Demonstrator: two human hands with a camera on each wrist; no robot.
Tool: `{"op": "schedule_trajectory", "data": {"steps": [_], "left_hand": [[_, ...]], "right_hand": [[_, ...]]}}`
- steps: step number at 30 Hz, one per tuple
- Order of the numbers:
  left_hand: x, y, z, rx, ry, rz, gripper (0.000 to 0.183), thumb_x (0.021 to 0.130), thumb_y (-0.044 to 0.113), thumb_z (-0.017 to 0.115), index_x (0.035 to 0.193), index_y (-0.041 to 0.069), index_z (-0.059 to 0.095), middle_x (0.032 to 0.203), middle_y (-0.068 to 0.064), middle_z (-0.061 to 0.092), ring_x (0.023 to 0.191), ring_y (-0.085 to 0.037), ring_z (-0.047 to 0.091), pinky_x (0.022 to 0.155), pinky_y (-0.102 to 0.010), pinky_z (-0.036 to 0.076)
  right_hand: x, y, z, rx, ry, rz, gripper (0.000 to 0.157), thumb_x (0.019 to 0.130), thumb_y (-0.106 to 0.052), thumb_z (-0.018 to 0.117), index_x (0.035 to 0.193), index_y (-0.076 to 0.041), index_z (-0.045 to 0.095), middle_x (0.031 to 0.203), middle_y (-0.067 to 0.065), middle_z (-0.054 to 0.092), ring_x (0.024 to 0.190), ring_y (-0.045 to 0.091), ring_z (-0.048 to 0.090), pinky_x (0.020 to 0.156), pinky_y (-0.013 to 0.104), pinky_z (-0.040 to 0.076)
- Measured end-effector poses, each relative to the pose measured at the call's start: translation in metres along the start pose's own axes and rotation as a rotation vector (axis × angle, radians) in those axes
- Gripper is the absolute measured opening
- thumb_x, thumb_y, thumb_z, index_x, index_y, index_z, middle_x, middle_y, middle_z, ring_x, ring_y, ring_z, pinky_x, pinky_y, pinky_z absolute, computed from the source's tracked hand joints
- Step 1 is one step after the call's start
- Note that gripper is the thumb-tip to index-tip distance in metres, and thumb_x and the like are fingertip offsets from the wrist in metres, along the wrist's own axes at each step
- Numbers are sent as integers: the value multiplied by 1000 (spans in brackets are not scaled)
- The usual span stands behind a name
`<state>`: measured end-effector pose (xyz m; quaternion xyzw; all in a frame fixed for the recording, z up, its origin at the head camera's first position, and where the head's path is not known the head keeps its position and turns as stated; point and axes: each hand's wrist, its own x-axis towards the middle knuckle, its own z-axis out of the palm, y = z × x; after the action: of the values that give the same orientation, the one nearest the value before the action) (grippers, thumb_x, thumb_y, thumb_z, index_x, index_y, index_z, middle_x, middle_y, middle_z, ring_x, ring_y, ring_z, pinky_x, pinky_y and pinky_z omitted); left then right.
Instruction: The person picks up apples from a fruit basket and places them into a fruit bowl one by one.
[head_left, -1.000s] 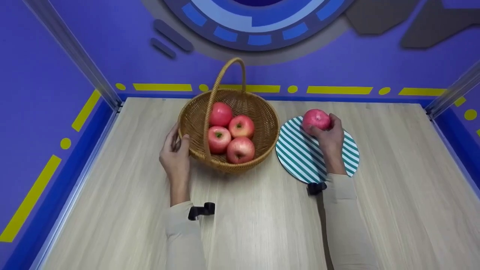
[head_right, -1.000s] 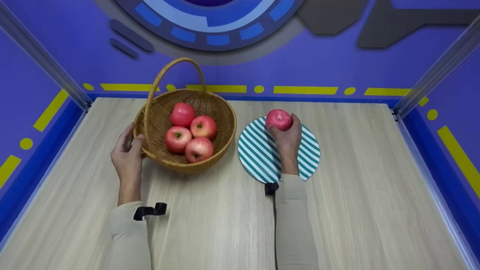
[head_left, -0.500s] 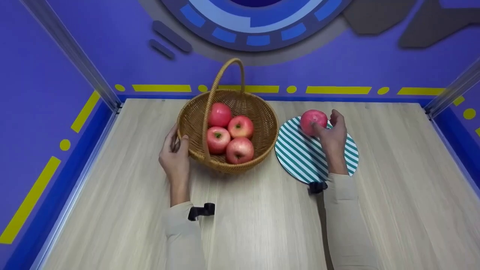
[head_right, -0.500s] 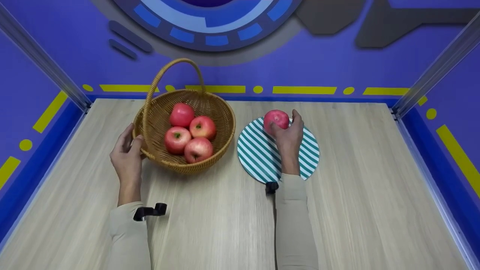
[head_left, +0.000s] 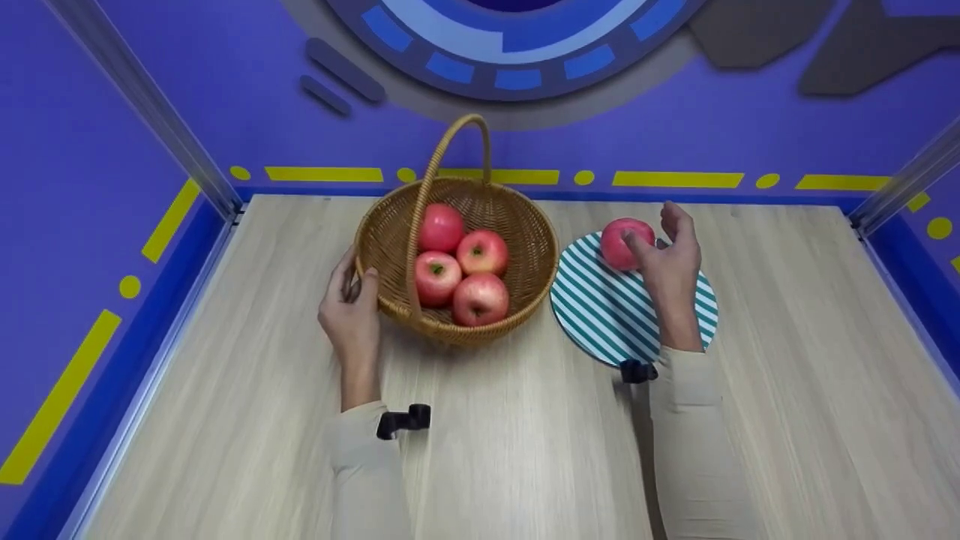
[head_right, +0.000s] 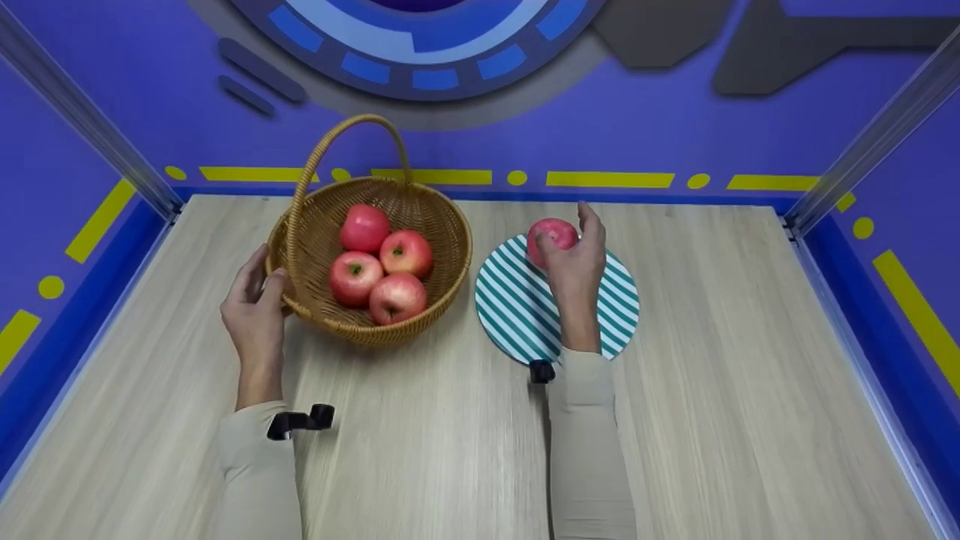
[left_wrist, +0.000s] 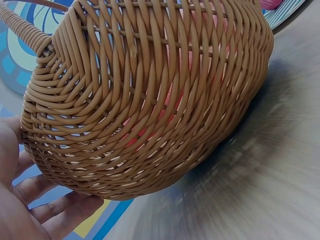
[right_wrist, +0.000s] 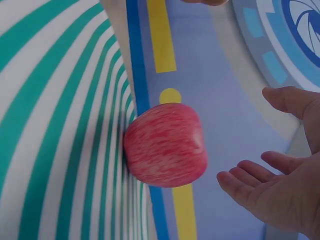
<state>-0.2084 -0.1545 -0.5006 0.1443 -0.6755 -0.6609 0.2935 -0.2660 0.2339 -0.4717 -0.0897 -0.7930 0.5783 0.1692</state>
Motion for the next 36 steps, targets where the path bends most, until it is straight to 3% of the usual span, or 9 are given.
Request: {"op": "schedule_trajectory", "data": {"steps": [9,16,26,36], "left_hand": [[0,0,-1,10,-1,13,40,99,11,70,140,13,72,140,-6,69,127,-18,65,107,-30,54],[0,-1,-1,5,-3,17,41,100,11,70,140,13,72,140,-7,68,127,-20,65,106,-30,54],[1,-1,0,-6,-8,12,41,100,11,70,141,13,71,140,-8,68,125,-22,67,103,-29,56],[2,-2,0,-13,-3,2,40,100,10,70,141,11,71,142,-10,67,128,-24,65,106,-30,55]], "right_hand": [[-12,-22,1,40,-7,-115,77,95,-13,80,161,-2,41,163,12,45,151,24,41,122,41,40],[-23,-41,4,2,-49,-134,78,95,-16,82,161,-7,42,164,9,44,150,25,43,114,43,49],[-34,-59,9,-17,-106,-184,75,96,-19,83,160,-9,45,162,8,46,147,27,47,113,46,50],[-44,-68,19,-117,-215,-386,72,93,-9,84,156,-3,50,158,16,50,146,32,47,116,53,46]]}}
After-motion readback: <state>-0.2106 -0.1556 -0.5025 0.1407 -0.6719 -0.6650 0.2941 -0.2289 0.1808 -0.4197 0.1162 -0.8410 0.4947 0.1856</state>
